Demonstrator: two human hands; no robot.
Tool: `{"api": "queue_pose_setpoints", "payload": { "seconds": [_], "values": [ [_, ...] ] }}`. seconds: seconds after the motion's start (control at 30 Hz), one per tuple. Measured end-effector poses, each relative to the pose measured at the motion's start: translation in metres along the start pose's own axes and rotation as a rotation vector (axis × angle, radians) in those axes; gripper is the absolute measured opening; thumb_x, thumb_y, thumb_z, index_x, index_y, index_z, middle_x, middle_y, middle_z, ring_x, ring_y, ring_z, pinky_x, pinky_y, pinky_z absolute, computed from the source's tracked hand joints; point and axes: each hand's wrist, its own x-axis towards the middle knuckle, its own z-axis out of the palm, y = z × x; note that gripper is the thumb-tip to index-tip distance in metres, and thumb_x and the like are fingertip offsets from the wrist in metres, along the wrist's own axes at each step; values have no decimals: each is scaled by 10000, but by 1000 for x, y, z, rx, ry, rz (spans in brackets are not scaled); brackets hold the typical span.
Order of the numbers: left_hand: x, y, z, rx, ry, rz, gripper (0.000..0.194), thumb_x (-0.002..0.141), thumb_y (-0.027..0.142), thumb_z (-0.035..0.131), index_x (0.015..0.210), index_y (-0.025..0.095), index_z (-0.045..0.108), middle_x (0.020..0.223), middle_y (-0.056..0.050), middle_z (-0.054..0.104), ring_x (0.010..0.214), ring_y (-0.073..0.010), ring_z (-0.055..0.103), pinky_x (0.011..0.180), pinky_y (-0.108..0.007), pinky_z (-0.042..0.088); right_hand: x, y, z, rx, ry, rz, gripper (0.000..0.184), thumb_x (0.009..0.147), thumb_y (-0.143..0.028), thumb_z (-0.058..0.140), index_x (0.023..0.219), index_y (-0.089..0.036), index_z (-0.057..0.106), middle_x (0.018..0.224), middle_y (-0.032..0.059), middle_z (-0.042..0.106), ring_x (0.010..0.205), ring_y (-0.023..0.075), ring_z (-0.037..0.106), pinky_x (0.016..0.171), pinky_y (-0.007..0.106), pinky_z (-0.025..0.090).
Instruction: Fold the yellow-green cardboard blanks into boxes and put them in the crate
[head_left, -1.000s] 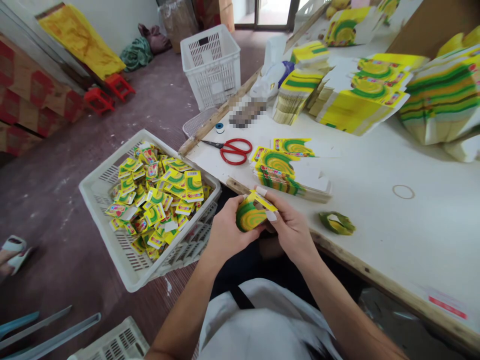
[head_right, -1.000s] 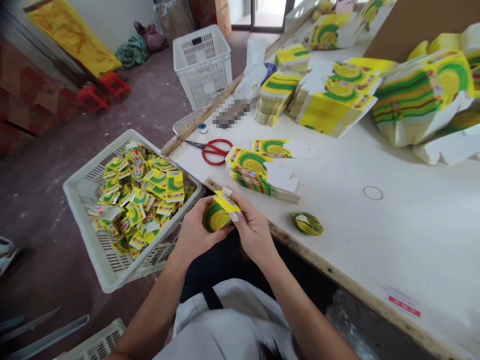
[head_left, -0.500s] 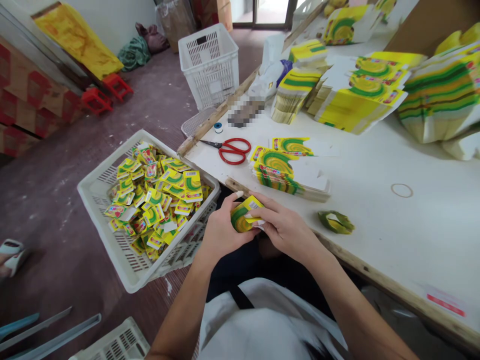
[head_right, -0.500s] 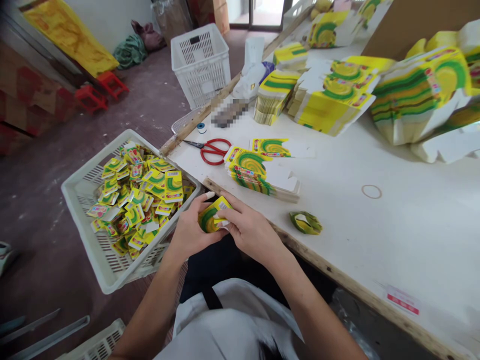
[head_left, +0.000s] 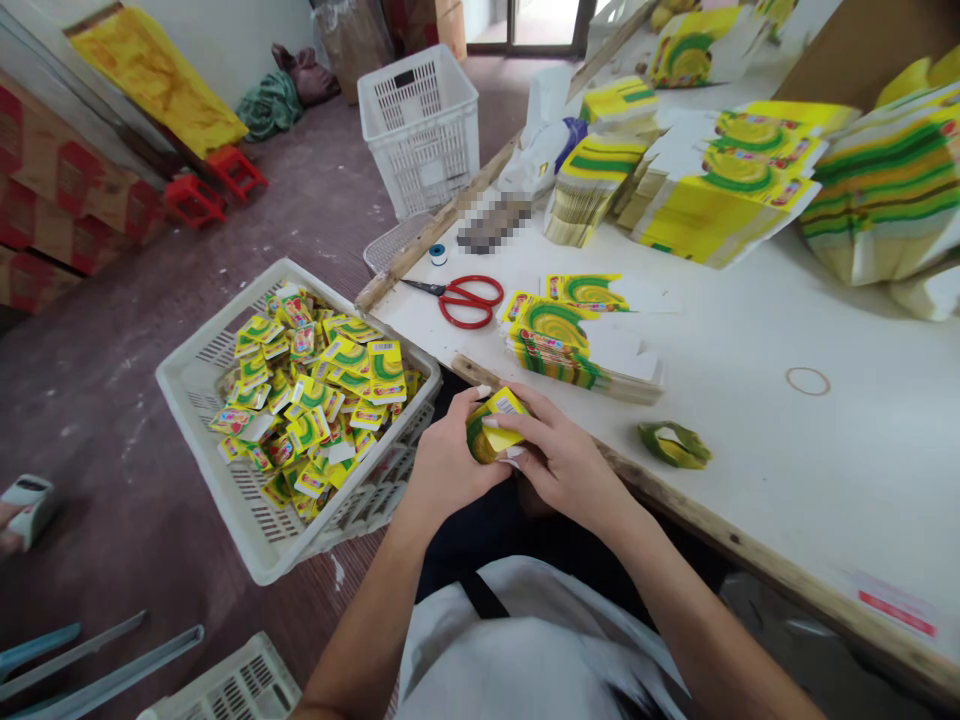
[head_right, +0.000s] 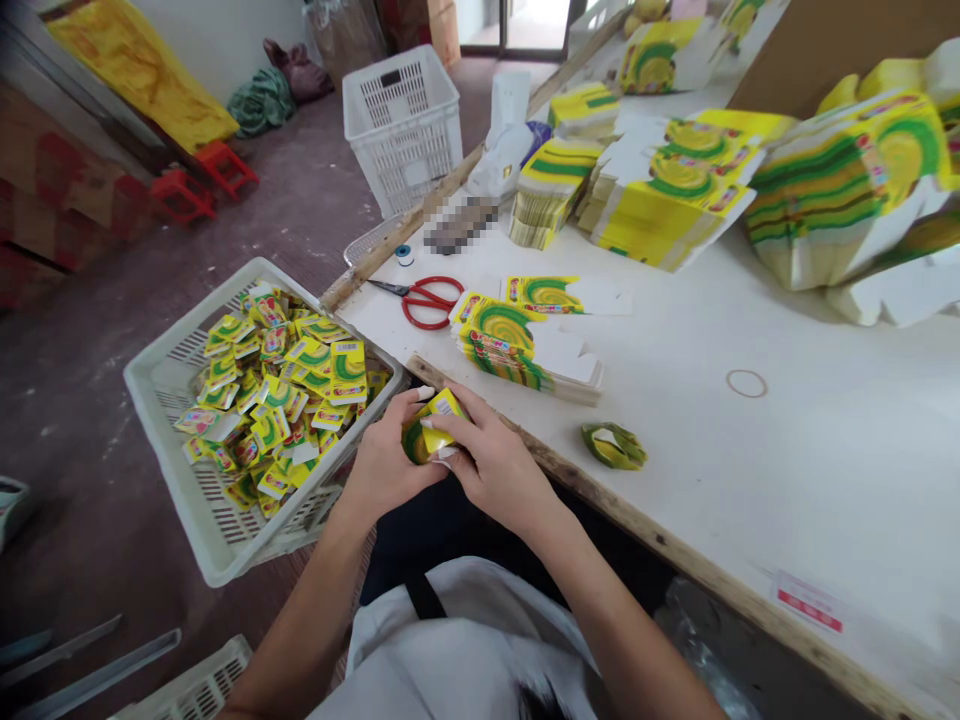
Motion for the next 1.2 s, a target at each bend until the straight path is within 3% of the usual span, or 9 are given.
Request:
{"api": "queue_pose_setpoints", "payload": {
  "seconds": [0.13, 0.3, 0.67, 0.9, 1.2],
  "values": [
    [0, 5, 1, -87, -34, -13, 607, 658, 223, 725, 1218, 209, 489, 1156, -83, 692, 1020, -267, 688, 886, -392, 539, 1, 0, 1, 59, 121, 15, 370, 892, -172, 557, 1251, -240, 615, 1414, 147, 573, 1320, 272, 548, 1082, 489, 472],
    [0, 11, 3, -116, -41, -39, 603, 695, 288, 733, 1239, 201, 486, 1119, -75, 696, 985, -248, 684, 882, -379, 531, 4, -4, -1, 106, 167, 48, 430, 937, -167, 465, 1357, -217, 544, 1399, 119, 608, 1309, 241, 563, 1096, 453, 470],
    [0, 12, 5, -46, -68, -77, 622, 680, 272, 750, 1245, 201, 500, 1099, -84, 704, 979, -285, 677, 861, -410, 524, 4, -7, 1, 129, 167, 67, 507, 893, -70, 440, 1363, -217, 561, 1389, 90, 623, 1290, 230, 583, 1092, 414, 481],
    [-1, 6, 10, -196, -65, 7, 677, 698, 177, 711, 1324, 229, 458, 1161, -45, 680, 1004, -223, 667, 884, -333, 512, 5, -8, 5, 172, 175, -5, 554, 822, -2, 477, 1312, -232, 594, 1400, 98, 610, 1309, 229, 565, 1112, 432, 457],
    [-1, 6, 11, -214, -52, -3, 664, 692, 185, 723, 1301, 216, 461, 1119, -36, 691, 965, -214, 671, 857, -319, 514, 5, -8, 5, 182, 168, 19, 511, 877, -45, 457, 1327, -248, 588, 1410, 83, 604, 1308, 222, 567, 1107, 425, 464]
  ]
}}
